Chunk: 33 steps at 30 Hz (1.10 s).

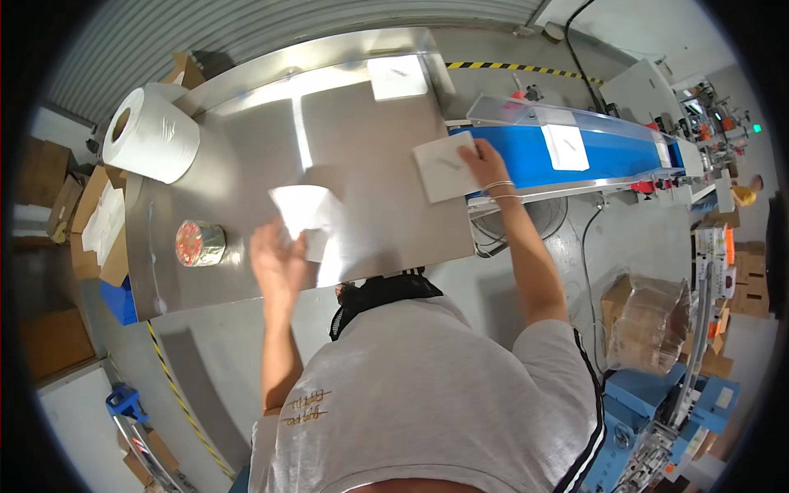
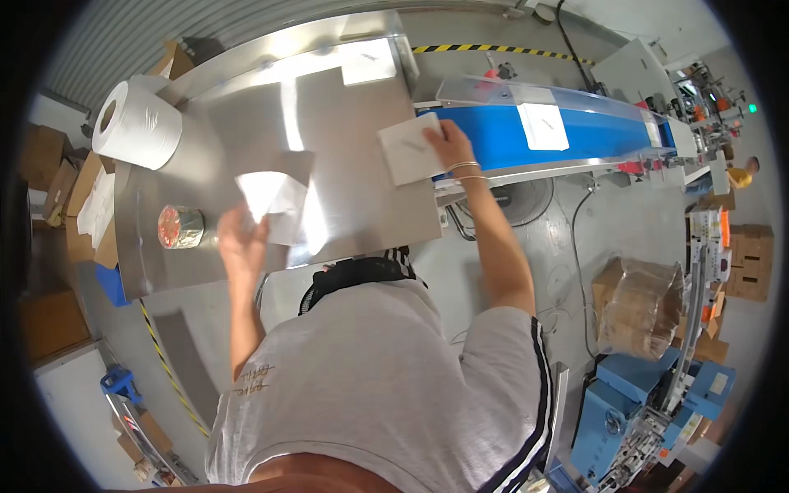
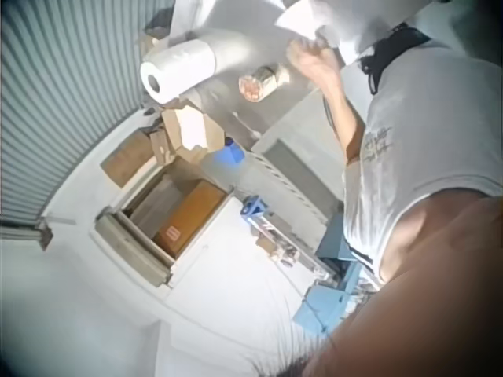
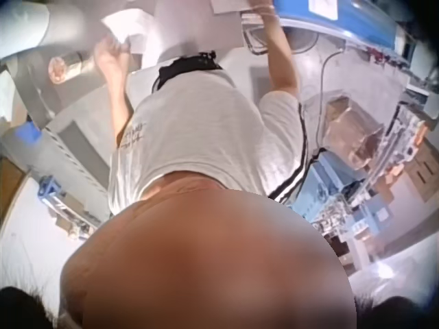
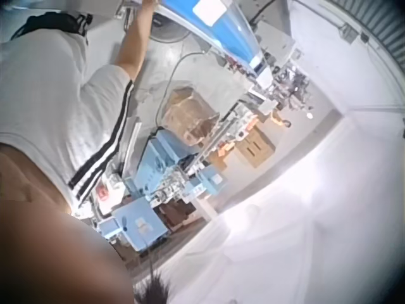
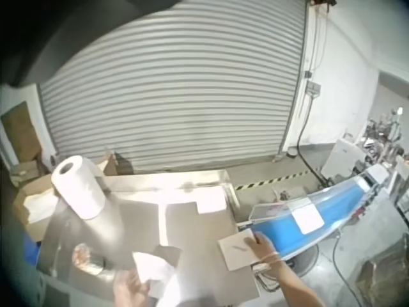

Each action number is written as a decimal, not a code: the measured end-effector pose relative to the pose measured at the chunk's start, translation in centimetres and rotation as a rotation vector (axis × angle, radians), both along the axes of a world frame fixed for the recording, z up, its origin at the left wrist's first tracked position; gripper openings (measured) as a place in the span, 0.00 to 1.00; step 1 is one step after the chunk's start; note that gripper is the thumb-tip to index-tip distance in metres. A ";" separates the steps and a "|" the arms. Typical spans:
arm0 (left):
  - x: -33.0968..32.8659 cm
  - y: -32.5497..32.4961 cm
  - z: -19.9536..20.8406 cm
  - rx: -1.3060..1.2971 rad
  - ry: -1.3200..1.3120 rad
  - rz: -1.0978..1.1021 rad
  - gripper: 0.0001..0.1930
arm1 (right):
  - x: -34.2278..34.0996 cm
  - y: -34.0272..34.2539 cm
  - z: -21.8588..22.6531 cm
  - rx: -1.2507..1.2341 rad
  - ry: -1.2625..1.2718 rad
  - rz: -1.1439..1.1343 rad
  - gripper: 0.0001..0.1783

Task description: Transferring stacks of paper sheets from a machine output to a conveyor belt.

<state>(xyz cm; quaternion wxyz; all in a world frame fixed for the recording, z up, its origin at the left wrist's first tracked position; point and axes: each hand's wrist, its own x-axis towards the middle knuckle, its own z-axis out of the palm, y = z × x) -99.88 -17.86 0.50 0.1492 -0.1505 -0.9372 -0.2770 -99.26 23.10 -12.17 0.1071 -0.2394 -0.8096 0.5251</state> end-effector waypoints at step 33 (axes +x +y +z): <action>4.4 9.5 1.6 0.200 -0.087 -0.002 0.20 | 1.2 -7.1 5.9 -0.455 0.158 0.780 0.23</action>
